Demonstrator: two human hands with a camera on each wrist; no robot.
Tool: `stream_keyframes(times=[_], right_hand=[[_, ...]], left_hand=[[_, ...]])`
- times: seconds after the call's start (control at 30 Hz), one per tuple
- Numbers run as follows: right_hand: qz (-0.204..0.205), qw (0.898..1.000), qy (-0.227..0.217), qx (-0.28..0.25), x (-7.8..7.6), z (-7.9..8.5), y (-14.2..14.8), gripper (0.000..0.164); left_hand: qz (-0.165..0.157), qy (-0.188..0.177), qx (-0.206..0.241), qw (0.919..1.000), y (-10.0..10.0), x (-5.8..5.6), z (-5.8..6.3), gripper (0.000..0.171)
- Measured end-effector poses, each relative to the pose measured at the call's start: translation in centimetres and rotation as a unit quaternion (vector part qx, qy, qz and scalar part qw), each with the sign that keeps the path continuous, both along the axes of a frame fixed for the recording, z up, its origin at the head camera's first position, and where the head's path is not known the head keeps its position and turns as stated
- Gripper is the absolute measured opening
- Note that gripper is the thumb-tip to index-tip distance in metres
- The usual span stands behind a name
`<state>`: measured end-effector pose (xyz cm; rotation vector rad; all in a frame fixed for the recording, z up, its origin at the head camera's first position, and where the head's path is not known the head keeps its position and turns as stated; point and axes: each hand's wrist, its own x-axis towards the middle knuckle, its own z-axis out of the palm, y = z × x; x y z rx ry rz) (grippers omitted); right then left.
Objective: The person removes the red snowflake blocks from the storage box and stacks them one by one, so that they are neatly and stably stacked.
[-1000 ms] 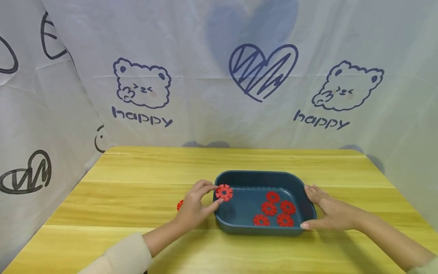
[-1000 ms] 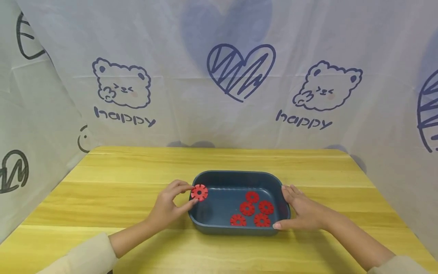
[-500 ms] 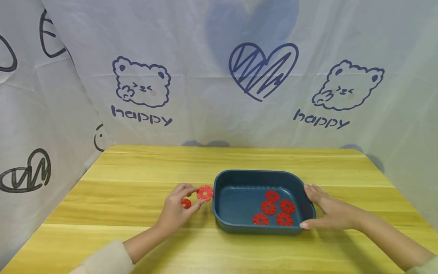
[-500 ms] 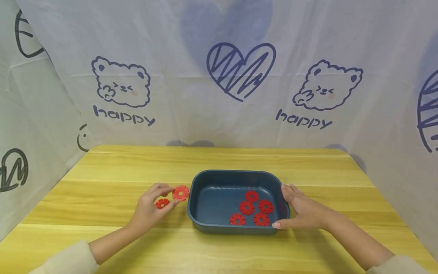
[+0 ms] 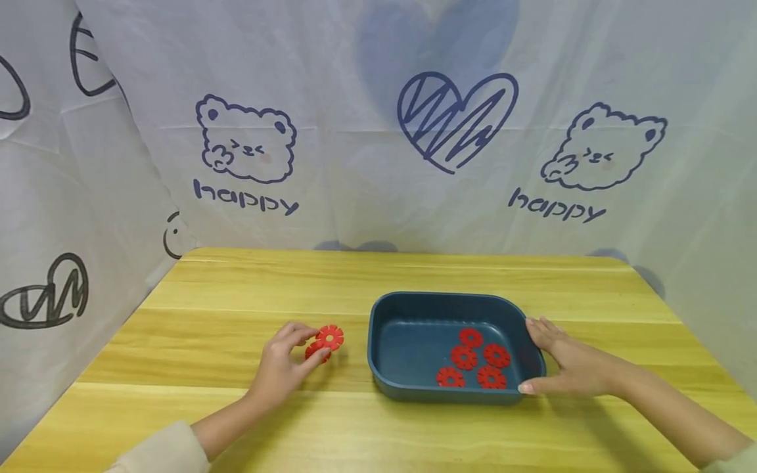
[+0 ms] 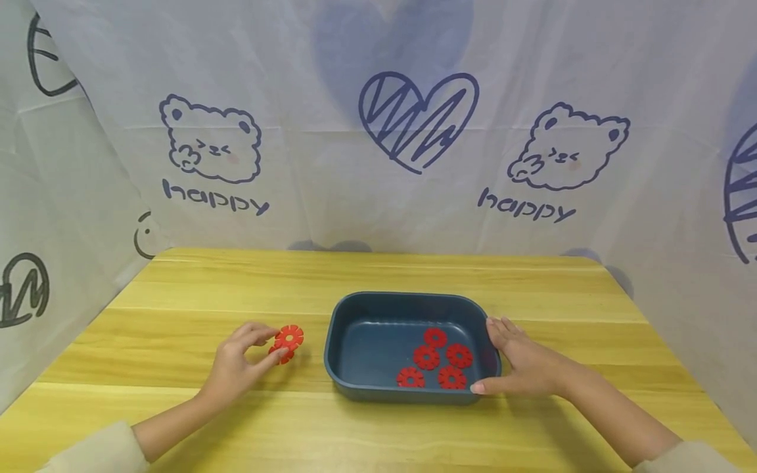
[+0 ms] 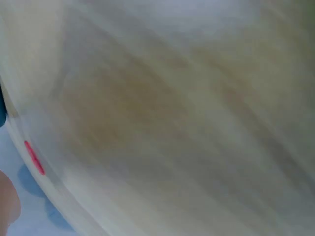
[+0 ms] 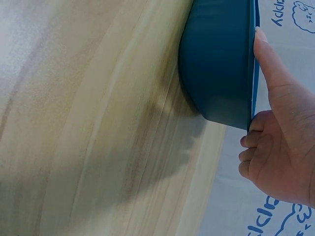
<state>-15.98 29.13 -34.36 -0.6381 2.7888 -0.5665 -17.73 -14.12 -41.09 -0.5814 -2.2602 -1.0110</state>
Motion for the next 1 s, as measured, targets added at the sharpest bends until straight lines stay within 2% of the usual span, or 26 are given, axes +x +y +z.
stream_keyframes(times=[0.3,0.7,1.0], right_hand=[[0.001,1.000,-0.004,-0.002,0.0,-0.1,0.0,0.106],[0.003,1.000,-0.004,-0.014,0.0,-0.1,0.2,0.104],[0.003,1.000,-0.003,-0.014,0.0,-0.1,0.2,0.105]], left_hand=[[0.037,-0.064,-0.024,0.9970,-1.1,0.4,-0.9,0.024],[0.060,-0.146,-0.029,0.9871,-1.5,0.2,-1.7,0.024],[0.066,-0.160,-0.022,0.9846,-1.4,0.1,-2.0,0.024]])
